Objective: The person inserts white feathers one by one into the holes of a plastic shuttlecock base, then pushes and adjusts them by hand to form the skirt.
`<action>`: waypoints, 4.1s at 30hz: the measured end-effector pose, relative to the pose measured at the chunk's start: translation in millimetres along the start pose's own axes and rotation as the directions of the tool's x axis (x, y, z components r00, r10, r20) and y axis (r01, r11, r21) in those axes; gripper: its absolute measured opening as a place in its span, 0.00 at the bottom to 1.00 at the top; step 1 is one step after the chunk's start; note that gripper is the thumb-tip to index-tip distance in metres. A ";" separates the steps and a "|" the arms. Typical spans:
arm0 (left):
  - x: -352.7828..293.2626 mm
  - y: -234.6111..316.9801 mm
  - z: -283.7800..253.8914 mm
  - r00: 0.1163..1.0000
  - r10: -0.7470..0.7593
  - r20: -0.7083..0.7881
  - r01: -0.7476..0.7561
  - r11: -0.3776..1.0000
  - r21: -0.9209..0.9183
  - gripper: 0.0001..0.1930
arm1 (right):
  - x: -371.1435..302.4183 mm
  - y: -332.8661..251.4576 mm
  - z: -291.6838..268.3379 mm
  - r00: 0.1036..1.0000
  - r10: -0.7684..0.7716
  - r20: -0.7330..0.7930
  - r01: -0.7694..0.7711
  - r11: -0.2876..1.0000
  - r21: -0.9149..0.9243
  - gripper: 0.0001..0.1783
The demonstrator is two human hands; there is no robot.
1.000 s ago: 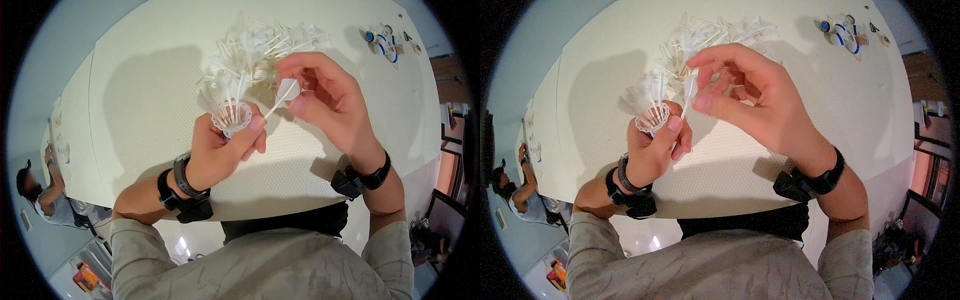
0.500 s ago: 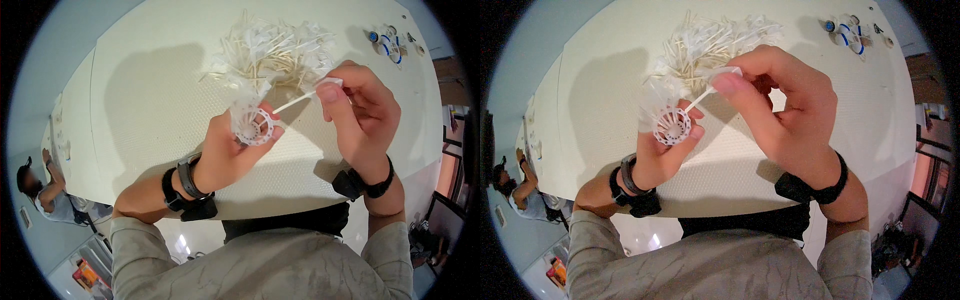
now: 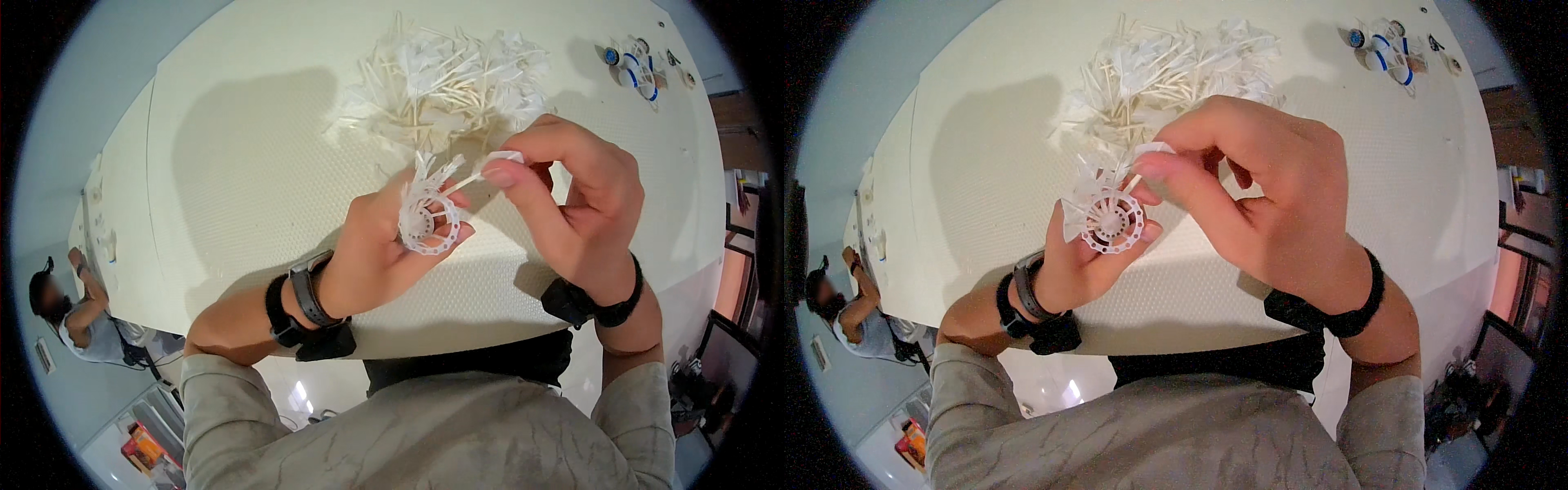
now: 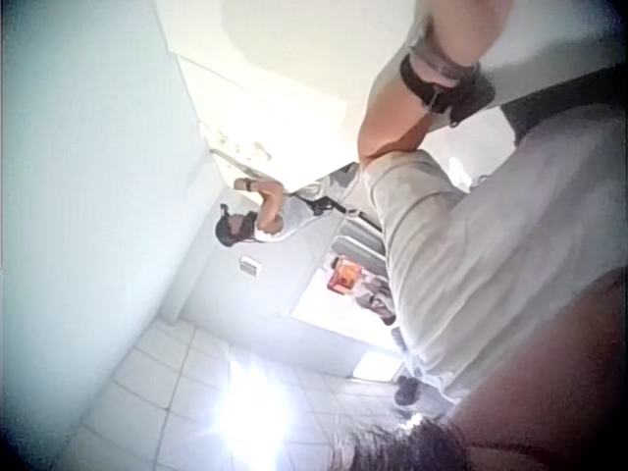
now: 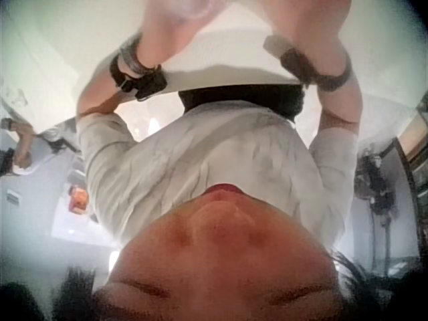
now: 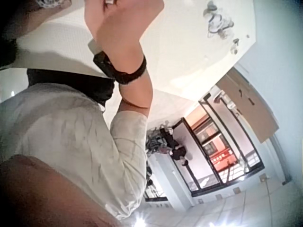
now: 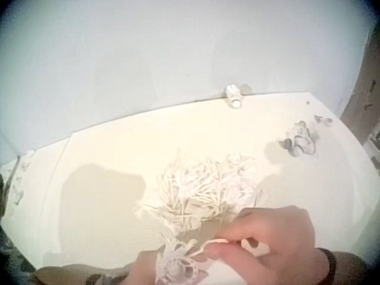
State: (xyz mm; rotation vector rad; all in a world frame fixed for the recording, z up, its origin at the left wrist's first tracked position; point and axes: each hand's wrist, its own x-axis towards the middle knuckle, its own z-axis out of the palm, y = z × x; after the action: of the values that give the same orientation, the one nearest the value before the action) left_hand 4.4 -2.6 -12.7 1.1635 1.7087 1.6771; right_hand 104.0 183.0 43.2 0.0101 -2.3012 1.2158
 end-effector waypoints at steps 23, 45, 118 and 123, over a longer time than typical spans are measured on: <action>-0.3 6.2 -2.5 0.997 -0.007 0.081 0.001 0.997 0.077 0.16 | -2.8 0.3 11.0 1.000 -0.013 0.024 0.013 1.000 -0.001 0.03; -0.2 4.1 -2.7 0.995 -0.033 0.097 0.027 0.997 0.068 0.16 | -4.4 -1.6 15.5 0.999 -0.005 0.042 0.003 0.999 0.040 0.04; 12.2 21.7 -10.5 0.899 -0.434 0.058 0.428 0.843 -0.327 0.09 | 14.7 27.2 -7.8 0.973 -0.230 -0.007 0.227 0.965 -0.128 0.07; 10.9 24.3 -7.7 0.908 -0.404 0.113 0.408 0.787 -0.463 0.09 | 7.8 19.8 0.2 0.997 -0.071 0.031 0.068 0.992 0.106 0.09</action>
State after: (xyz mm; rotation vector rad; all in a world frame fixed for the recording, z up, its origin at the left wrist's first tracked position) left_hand -1.9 -0.7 14.3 0.5206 1.3013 1.6693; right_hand 92.4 196.4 31.5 0.1490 -2.2442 1.3092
